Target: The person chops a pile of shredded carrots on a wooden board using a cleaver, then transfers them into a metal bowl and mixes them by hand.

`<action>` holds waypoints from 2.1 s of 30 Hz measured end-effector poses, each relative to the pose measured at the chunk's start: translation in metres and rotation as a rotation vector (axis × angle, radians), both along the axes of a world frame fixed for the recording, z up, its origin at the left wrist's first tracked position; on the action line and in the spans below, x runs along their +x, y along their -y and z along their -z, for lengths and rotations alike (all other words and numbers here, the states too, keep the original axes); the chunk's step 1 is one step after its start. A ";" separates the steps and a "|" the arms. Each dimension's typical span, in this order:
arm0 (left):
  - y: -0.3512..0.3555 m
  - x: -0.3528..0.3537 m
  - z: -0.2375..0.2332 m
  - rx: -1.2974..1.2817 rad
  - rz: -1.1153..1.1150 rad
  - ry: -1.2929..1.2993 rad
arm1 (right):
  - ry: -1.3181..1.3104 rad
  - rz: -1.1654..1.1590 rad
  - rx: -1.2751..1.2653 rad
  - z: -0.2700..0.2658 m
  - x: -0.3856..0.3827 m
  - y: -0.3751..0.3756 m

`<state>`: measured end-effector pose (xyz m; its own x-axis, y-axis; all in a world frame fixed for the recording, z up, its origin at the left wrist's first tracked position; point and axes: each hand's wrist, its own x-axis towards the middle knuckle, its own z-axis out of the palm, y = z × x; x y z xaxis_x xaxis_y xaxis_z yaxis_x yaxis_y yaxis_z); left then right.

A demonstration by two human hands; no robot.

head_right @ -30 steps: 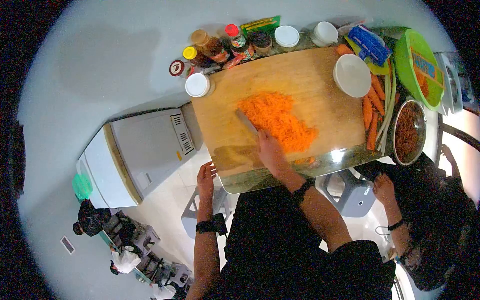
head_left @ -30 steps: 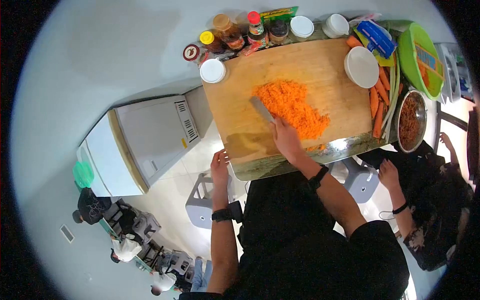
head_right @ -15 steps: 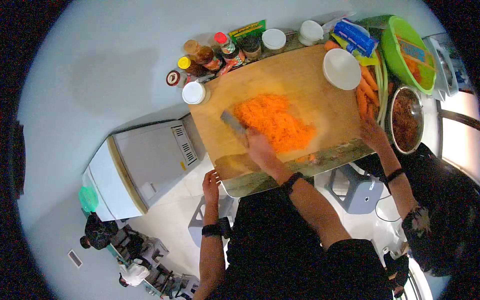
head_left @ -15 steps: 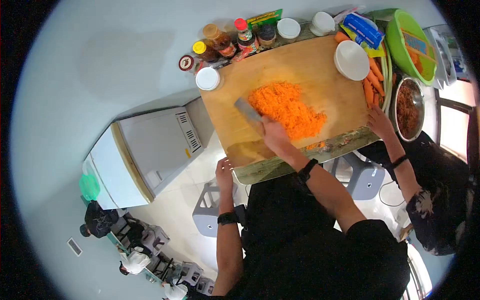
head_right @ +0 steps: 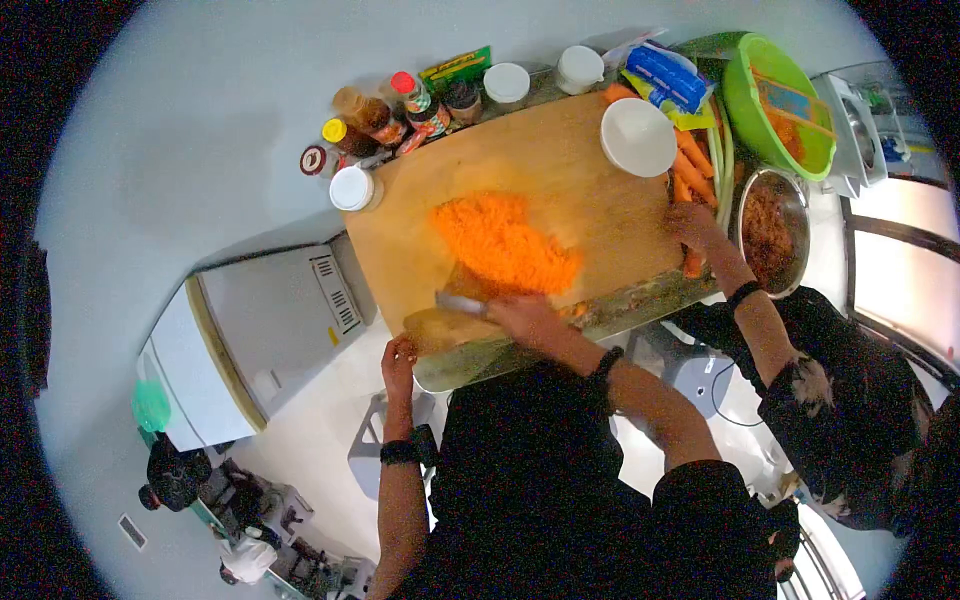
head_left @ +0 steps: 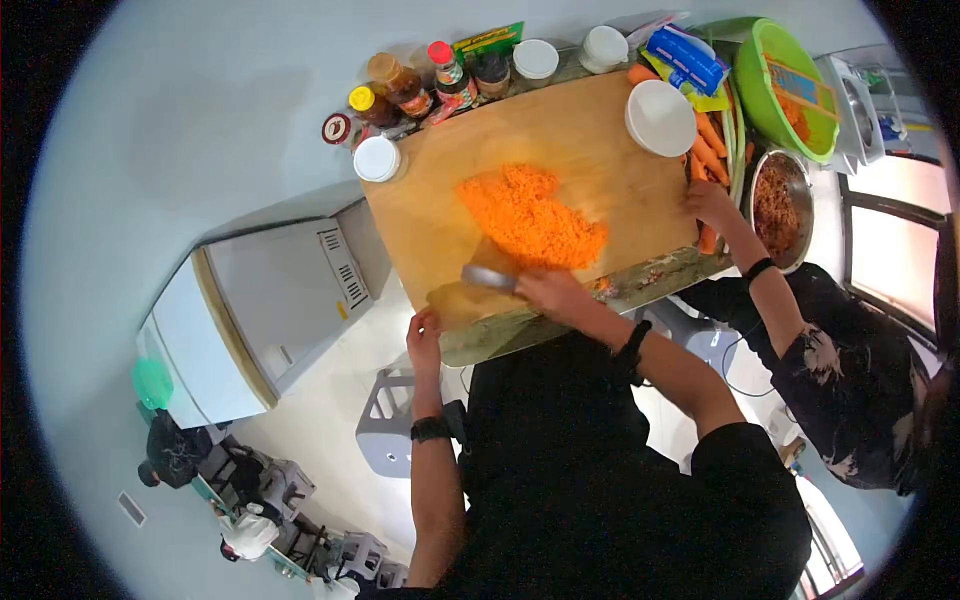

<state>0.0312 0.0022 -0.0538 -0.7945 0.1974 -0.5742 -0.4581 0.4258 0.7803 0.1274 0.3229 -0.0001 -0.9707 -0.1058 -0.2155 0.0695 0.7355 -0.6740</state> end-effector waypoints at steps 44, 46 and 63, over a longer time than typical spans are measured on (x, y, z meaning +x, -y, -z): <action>-0.073 0.042 -0.023 -0.465 -0.128 -0.351 | 0.052 -0.579 0.133 -0.041 -0.081 -0.235; -0.070 0.037 -0.026 -0.502 -0.076 -0.354 | 0.071 -0.501 0.095 -0.058 -0.071 -0.229; -0.085 -0.013 -0.055 -0.574 0.587 -0.443 | -0.055 0.656 0.490 -0.022 0.026 -0.162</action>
<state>0.0177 0.0870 0.0007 -0.8274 0.4169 -0.3763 0.2421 0.8694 0.4307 0.1531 0.4853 0.0216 -0.8132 0.5806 -0.0398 0.5638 0.7689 -0.3015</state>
